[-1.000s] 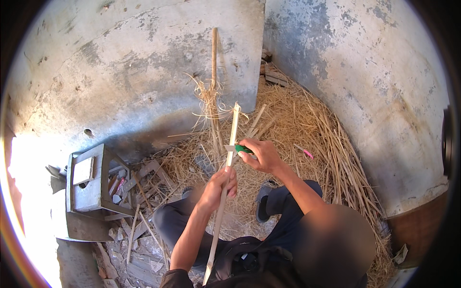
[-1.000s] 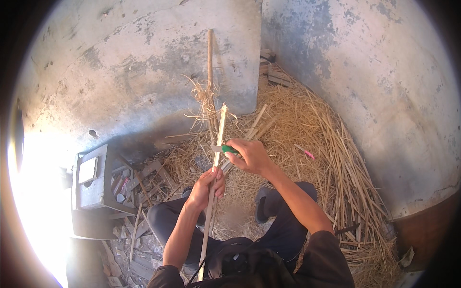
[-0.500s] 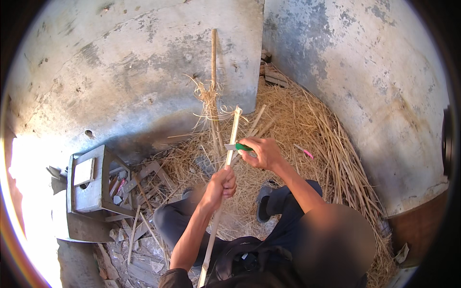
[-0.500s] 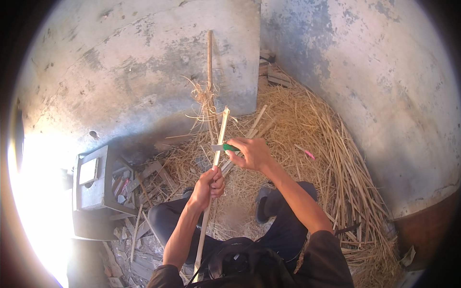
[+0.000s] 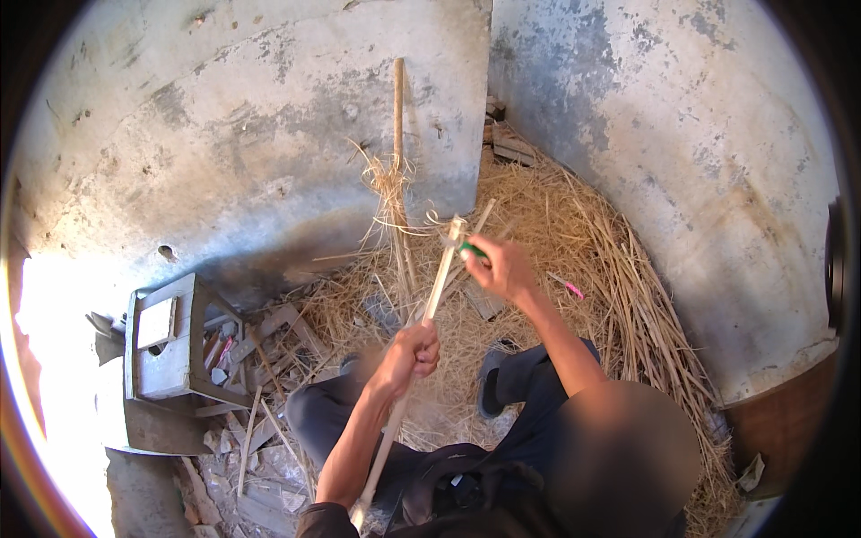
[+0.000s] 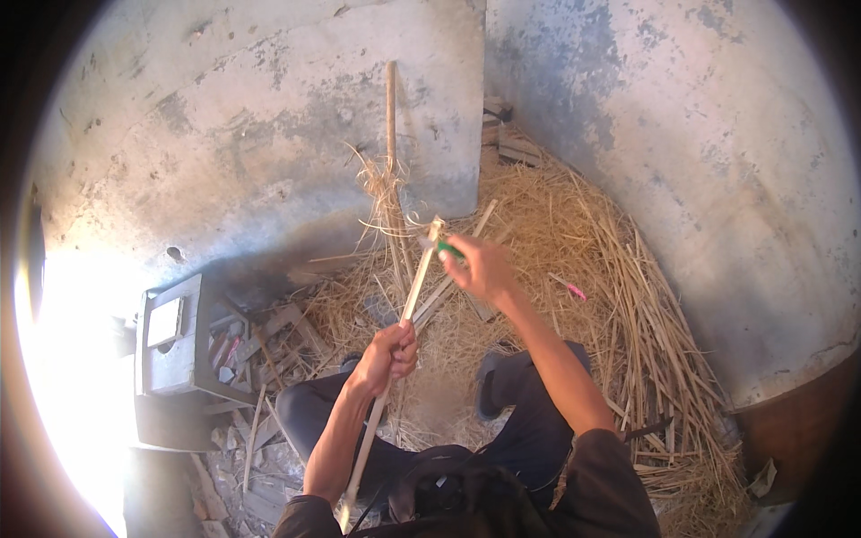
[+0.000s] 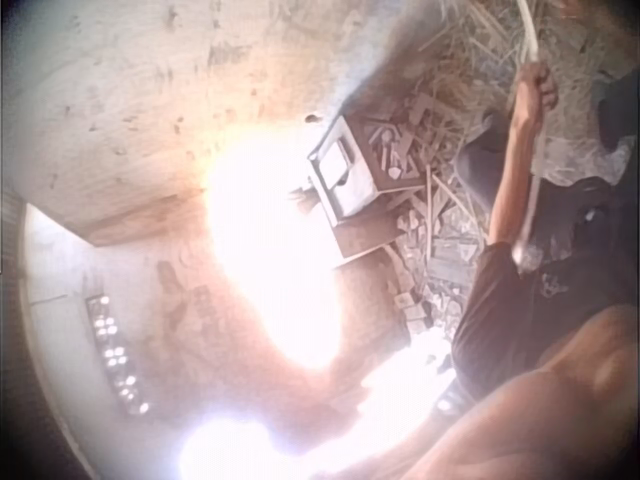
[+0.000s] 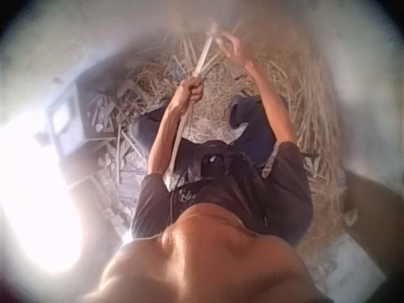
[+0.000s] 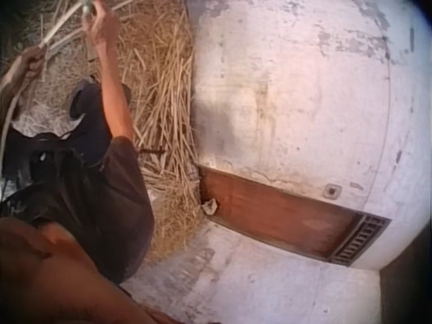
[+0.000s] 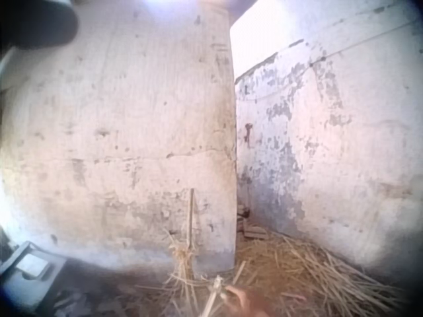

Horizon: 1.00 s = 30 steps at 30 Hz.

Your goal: The person sits on the floor and uses a green utility knife to peel the outer layer off a long bamboo stick. They hold the stick with their left hand and scrape the blade along its length with their right hand, creating thin strips of bamboo.

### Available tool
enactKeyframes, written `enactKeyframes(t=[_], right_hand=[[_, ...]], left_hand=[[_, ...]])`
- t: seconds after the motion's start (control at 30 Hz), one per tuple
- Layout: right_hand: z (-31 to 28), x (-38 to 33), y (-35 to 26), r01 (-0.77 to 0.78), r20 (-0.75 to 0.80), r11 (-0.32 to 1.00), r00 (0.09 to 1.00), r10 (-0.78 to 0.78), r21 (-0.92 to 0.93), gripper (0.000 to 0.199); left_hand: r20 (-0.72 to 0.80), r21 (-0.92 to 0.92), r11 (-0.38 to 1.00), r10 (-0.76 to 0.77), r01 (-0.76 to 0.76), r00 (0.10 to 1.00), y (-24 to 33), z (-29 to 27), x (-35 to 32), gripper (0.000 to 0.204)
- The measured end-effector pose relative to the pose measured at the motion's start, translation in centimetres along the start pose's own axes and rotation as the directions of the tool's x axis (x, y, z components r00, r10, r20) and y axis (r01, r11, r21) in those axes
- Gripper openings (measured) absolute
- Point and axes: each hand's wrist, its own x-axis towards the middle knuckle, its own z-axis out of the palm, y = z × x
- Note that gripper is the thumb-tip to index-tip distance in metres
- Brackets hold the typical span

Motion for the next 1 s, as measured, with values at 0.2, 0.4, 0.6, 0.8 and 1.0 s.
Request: enactKeyframes(t=[0.2, 0.4, 0.6, 0.8, 1.0], right_hand=[[-5.4, 0.5, 8.0, -0.554, -0.192, 0.825, 0.802, 0.566, 0.115, 0.05], [-6.0, 0.1, 3.8, -0.546, -0.047, 0.699, 0.772, 0.633, 0.461, 0.047], [-4.2, 0.2, 0.4, -0.396, 0.036, 0.793, 0.902, 0.43, 0.462, 0.036], [-2.7, -0.2, -1.5, -0.428, 0.188, 0.741, 0.901, 0.39, 0.517, 0.034], [-1.6, -0.5, -3.3, -0.343, 0.233, 0.822, 0.936, 0.262, 0.454, 0.036]], left_hand=[[0.142, 0.106, 0.991, -0.099, 0.085, 0.985, -1.1, 1.7, -1.9, 0.042], [-0.015, 0.109, 0.994, 0.018, -0.017, 1.0, -0.5, -0.5, 0.0, 0.042], [0.025, 0.037, 0.999, 0.017, -0.018, 1.0, 0.1, -0.2, 0.0, 0.043], [0.101, -0.081, 0.996, 0.042, -0.034, 0.994, -0.4, -0.6, 0.2, 0.041], [-0.055, 0.159, 0.982, 0.112, -0.102, 0.992, 0.0, 0.5, 0.3, 0.044]])
